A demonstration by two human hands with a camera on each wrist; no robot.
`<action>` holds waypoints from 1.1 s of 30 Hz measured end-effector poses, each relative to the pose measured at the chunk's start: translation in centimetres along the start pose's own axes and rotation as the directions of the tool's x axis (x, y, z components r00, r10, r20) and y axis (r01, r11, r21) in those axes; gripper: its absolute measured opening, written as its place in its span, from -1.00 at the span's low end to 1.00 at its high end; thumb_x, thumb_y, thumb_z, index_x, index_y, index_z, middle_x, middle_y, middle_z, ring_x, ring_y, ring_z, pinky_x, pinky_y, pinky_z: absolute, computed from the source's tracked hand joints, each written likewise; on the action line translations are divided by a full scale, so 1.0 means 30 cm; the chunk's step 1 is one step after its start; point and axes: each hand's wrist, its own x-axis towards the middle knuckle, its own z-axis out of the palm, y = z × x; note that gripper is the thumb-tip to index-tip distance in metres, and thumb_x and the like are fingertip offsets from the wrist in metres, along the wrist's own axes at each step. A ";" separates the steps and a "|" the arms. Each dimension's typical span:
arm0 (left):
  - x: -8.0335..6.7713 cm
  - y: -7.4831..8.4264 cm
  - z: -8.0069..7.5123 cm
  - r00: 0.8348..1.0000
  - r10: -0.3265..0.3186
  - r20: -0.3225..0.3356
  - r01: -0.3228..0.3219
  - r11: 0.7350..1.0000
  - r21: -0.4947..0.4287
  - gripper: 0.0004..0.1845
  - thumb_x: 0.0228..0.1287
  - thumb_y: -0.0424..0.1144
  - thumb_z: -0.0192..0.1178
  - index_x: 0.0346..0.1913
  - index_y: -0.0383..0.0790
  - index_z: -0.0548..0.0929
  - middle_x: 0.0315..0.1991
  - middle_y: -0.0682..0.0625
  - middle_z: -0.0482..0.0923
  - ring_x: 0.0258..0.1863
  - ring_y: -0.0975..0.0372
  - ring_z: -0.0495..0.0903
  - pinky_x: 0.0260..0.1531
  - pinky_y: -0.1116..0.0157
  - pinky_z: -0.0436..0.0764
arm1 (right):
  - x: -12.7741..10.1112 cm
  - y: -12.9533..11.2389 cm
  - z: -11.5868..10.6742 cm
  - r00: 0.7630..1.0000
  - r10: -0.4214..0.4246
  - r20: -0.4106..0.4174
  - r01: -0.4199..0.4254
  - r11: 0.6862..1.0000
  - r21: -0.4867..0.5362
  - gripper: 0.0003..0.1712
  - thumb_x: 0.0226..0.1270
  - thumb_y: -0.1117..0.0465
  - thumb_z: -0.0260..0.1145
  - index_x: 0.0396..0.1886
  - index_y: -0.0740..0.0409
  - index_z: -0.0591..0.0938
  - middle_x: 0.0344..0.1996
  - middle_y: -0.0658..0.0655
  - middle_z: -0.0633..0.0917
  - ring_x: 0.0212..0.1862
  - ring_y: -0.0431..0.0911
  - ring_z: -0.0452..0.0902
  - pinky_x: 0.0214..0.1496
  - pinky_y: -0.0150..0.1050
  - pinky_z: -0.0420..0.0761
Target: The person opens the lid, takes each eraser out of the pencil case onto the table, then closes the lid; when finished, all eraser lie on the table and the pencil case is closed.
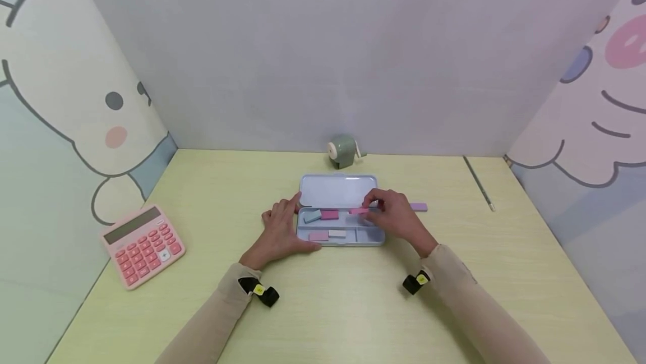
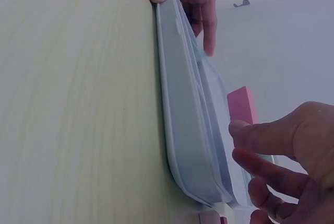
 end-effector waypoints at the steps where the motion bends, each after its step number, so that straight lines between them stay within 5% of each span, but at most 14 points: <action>1: 0.000 0.000 0.000 1.000 0.000 0.000 0.000 1.000 -0.002 0.49 -0.21 0.30 0.71 0.75 -0.08 0.06 0.21 -0.10 0.46 0.27 -0.02 0.34 0.32 -0.20 0.09 | -0.003 0.003 -0.007 1.000 -0.005 0.001 0.005 1.000 0.006 -0.85 0.35 0.24 0.54 -0.19 -0.04 0.72 -0.22 0.08 0.74 -0.22 -0.02 0.46 -0.18 -0.20 0.45; 9: 0.000 -0.001 0.002 1.000 -0.003 0.001 0.003 1.000 -0.004 0.49 -0.21 0.29 0.71 0.75 -0.08 0.05 0.21 -0.11 0.46 0.28 -0.03 0.34 0.34 -0.21 0.09 | -0.027 0.029 -0.073 0.999 0.032 -0.013 -0.031 0.999 0.022 -0.87 0.30 0.27 0.55 -0.27 0.00 0.72 -0.26 0.08 0.75 -0.18 0.01 0.57 -0.19 -0.24 0.59; 23: 0.001 -0.002 0.003 1.000 -0.004 -0.001 0.004 1.000 0.016 0.47 -0.19 0.29 0.70 0.75 -0.09 0.06 0.24 -0.12 0.46 0.30 -0.05 0.34 0.33 -0.22 0.09 | -0.075 0.121 -0.158 0.998 0.019 -0.067 -0.018 1.000 0.008 -0.72 0.19 0.30 0.64 -0.55 0.04 0.68 -0.18 0.15 0.86 -0.24 -0.03 0.54 -0.28 -0.29 0.48; 33: 0.002 -0.001 0.002 1.000 -0.002 0.003 0.002 1.000 0.012 0.48 -0.19 0.30 0.70 0.75 -0.08 0.06 0.25 -0.12 0.45 0.31 -0.05 0.33 0.33 -0.21 0.09 | -0.131 0.188 -0.202 0.993 0.085 -0.083 -0.084 0.996 0.007 -0.85 0.23 0.16 0.63 -0.45 -0.02 0.79 -0.12 0.10 0.86 -0.31 -0.11 0.53 -0.34 -0.34 0.49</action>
